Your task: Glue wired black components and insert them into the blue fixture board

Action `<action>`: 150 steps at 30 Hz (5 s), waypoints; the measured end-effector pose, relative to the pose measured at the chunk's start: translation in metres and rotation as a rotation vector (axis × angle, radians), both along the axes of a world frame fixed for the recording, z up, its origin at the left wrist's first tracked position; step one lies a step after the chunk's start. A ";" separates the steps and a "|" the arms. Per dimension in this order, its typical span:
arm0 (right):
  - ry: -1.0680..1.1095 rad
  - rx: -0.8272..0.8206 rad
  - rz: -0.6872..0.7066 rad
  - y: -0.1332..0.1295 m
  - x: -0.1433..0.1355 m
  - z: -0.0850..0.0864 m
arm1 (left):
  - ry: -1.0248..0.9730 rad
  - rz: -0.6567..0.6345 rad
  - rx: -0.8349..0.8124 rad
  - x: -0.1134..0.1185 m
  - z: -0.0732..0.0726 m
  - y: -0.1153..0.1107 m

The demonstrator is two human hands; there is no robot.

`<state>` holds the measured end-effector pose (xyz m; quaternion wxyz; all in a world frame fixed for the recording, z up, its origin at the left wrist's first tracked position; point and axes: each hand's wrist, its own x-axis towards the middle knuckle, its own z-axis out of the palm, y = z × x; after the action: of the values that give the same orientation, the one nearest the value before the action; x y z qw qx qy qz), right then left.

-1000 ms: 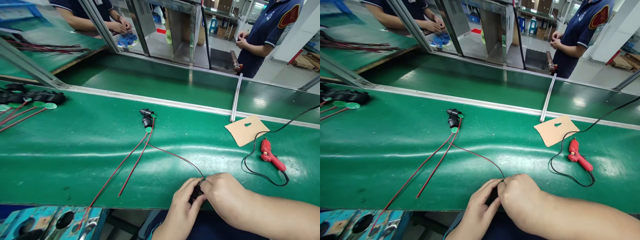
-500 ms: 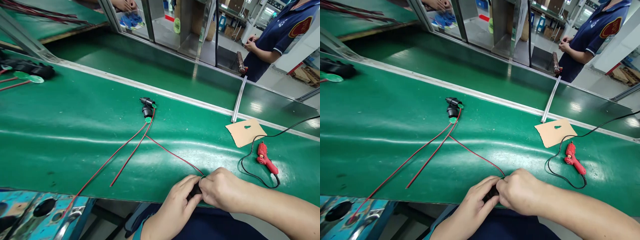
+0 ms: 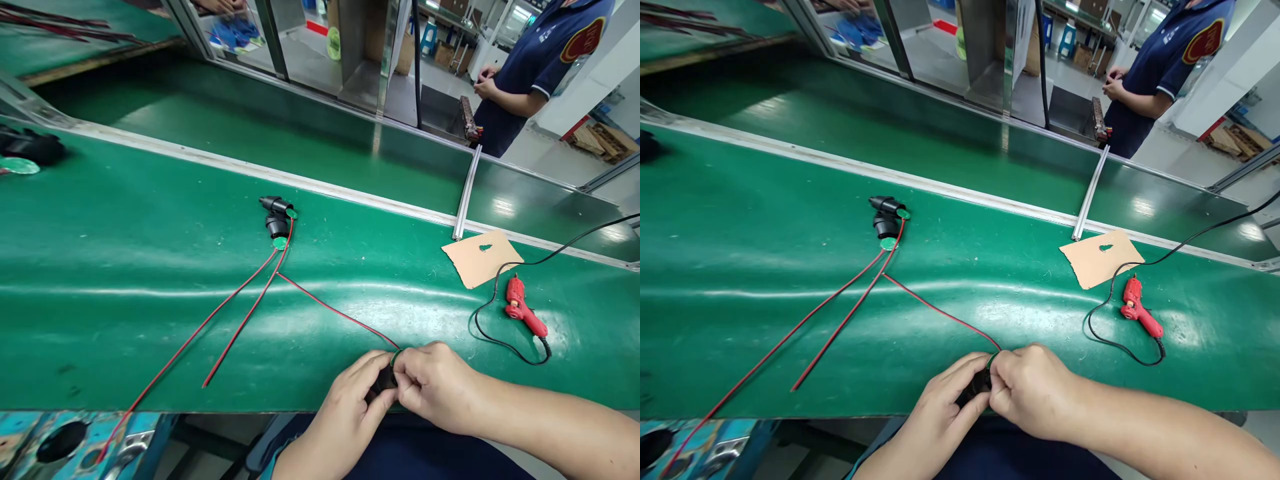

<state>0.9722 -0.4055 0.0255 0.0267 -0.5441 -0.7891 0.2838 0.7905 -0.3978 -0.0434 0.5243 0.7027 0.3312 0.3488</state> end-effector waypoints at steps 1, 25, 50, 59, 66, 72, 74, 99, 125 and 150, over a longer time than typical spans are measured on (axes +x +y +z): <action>-0.019 0.005 0.028 0.000 0.000 0.002 | 0.002 0.000 -0.004 0.000 0.000 -0.001; -0.015 0.207 0.476 0.019 0.014 0.002 | 0.060 -0.048 -0.035 -0.006 -0.004 0.002; -0.221 0.307 0.612 0.014 0.008 0.014 | 0.096 -0.030 -0.088 -0.011 -0.002 0.005; -0.216 0.230 0.740 0.031 0.007 0.016 | 0.090 -0.244 -0.206 -0.015 0.011 0.019; -0.083 0.165 0.595 0.030 0.009 0.009 | 0.060 -0.291 -0.265 -0.016 0.015 0.024; -0.003 0.237 0.461 0.026 0.014 0.000 | 0.037 -0.305 -0.352 -0.019 0.015 0.024; 0.023 0.245 0.425 0.024 0.016 0.003 | -0.020 -0.317 -0.414 -0.021 0.013 0.023; -0.189 0.071 0.573 0.037 -0.003 0.034 | -0.268 -0.318 -0.670 -0.022 0.003 0.021; -0.235 -0.037 0.601 0.055 -0.005 0.050 | -0.283 -0.372 -0.677 -0.021 0.003 0.025; -0.310 -0.181 0.591 0.056 -0.016 0.047 | -0.213 -0.393 -0.661 -0.023 0.003 0.026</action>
<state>0.9564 -0.3500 0.0722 -0.2250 -0.3290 -0.8789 0.2619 0.7677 -0.3716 -0.0400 0.8103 0.5059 0.2288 0.1874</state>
